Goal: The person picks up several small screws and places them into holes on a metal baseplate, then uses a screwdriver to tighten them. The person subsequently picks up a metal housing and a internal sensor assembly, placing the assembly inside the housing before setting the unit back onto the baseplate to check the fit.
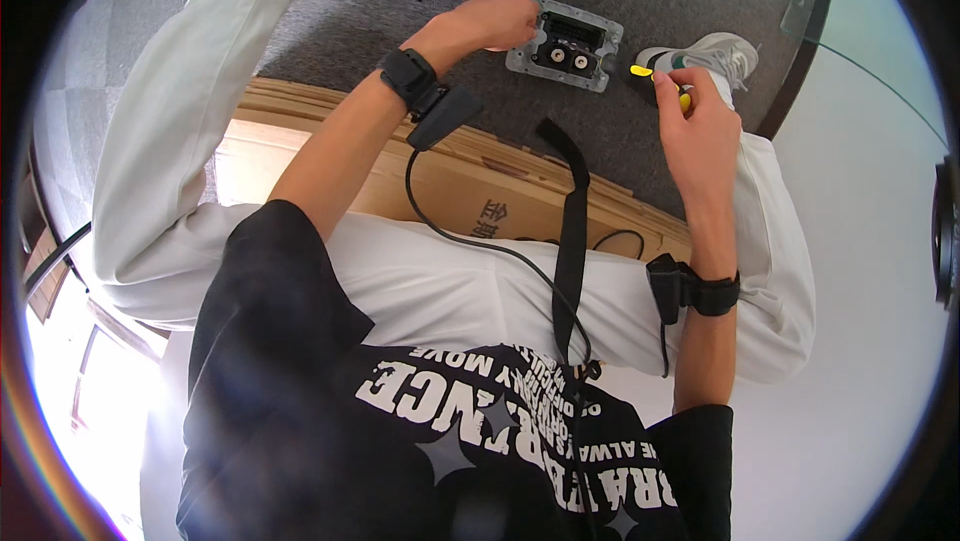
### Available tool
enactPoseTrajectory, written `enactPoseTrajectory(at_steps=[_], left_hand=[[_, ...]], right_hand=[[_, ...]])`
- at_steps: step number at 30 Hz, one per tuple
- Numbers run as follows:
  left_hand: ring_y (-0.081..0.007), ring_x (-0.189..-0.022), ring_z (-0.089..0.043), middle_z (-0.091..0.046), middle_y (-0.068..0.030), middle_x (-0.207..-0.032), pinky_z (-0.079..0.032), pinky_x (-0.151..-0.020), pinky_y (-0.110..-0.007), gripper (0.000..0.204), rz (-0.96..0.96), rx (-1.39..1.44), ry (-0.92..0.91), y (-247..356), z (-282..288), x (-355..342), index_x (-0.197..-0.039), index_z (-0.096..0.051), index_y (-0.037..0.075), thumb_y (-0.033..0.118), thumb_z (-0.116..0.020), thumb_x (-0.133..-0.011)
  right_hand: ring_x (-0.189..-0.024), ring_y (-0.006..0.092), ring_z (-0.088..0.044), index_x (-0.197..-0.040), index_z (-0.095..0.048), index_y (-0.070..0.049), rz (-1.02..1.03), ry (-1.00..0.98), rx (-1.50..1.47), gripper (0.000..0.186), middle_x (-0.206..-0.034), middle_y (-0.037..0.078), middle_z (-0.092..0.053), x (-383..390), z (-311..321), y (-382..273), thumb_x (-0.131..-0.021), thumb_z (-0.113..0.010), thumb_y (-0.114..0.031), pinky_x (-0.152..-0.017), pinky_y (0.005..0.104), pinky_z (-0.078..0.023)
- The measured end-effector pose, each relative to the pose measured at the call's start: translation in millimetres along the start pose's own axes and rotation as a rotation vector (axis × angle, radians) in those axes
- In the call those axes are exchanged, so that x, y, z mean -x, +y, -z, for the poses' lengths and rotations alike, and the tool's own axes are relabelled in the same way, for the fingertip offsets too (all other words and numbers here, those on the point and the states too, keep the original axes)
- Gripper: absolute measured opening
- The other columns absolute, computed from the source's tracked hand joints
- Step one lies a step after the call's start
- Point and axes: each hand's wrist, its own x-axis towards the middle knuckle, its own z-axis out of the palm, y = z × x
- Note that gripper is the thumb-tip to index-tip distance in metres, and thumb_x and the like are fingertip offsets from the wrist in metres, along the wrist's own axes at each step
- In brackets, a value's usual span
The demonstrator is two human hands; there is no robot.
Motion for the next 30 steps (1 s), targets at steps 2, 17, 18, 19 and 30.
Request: enactPoseTrajectory(at_steps=[2, 17, 18, 19, 30], left_hand=[[-0.0372, -0.092, -0.068, -0.072, -0.0158, -0.095, -0.053, -0.079, -0.047, 0.023, -0.011, -0.002, 0.006, -1, -2, -1, -0.109, -0.066, 0.006, 0.023, -0.058, -0.095], [-0.0432, -0.086, -0.065, -0.068, -0.0211, -0.090, -0.049, -0.074, -0.052, 0.024, 0.008, -0.003, 0.068, 0, -9, -5, -0.100, -0.061, 0.004, 0.023, -0.046, -0.100], [-0.0432, -0.086, -0.065, -0.068, -0.0211, -0.090, -0.049, -0.074, -0.052, 0.024, 0.006, -0.008, 0.064, 1, -9, -6, -0.100, -0.061, 0.004, 0.023, -0.046, -0.100], [-0.0435, -0.085, -0.065, -0.068, -0.0213, -0.090, -0.049, -0.074, -0.053, 0.024, 0.007, -0.007, 0.057, 0, -8, -4, -0.101, -0.061, 0.004, 0.023, -0.046, -0.101], [-0.0415, -0.093, -0.066, -0.070, -0.0200, -0.097, -0.051, -0.078, -0.052, 0.023, 0.032, -0.010, -0.016, -5, -7, 0, -0.106, -0.063, 0.005, 0.022, -0.049, -0.099]], right_hand=[[-0.061, 0.0354, -0.068, -0.096, -0.067, -0.002, 0.011, 0.006, 0.010, 0.029, -0.067, 0.019, -0.067, -1, -1, 4, -0.094, -0.066, -0.031, -0.056, 0.0413, -0.049], [-0.055, 0.0361, -0.066, -0.082, -0.067, -0.006, 0.232, 0.190, 0.193, 0.042, -0.057, 0.016, -0.063, -18, -19, -12, -0.093, -0.066, -0.046, -0.050, 0.0409, -0.050], [-0.055, 0.0369, -0.066, -0.079, -0.067, -0.005, 0.211, 0.203, 0.238, 0.045, -0.057, 0.017, -0.063, -20, -19, -13, -0.094, -0.064, -0.047, -0.049, 0.0415, -0.050], [-0.055, 0.0369, -0.066, -0.079, -0.067, -0.005, 0.214, 0.204, 0.240, 0.045, -0.057, 0.017, -0.063, -23, -18, -16, -0.094, -0.064, -0.047, -0.049, 0.0415, -0.050], [-0.077, 0.0371, -0.068, -0.097, -0.068, -0.009, 0.346, 0.140, 0.065, 0.021, -0.085, 0.018, -0.067, -26, -21, -29, -0.093, -0.065, -0.029, -0.066, 0.0447, -0.053]])
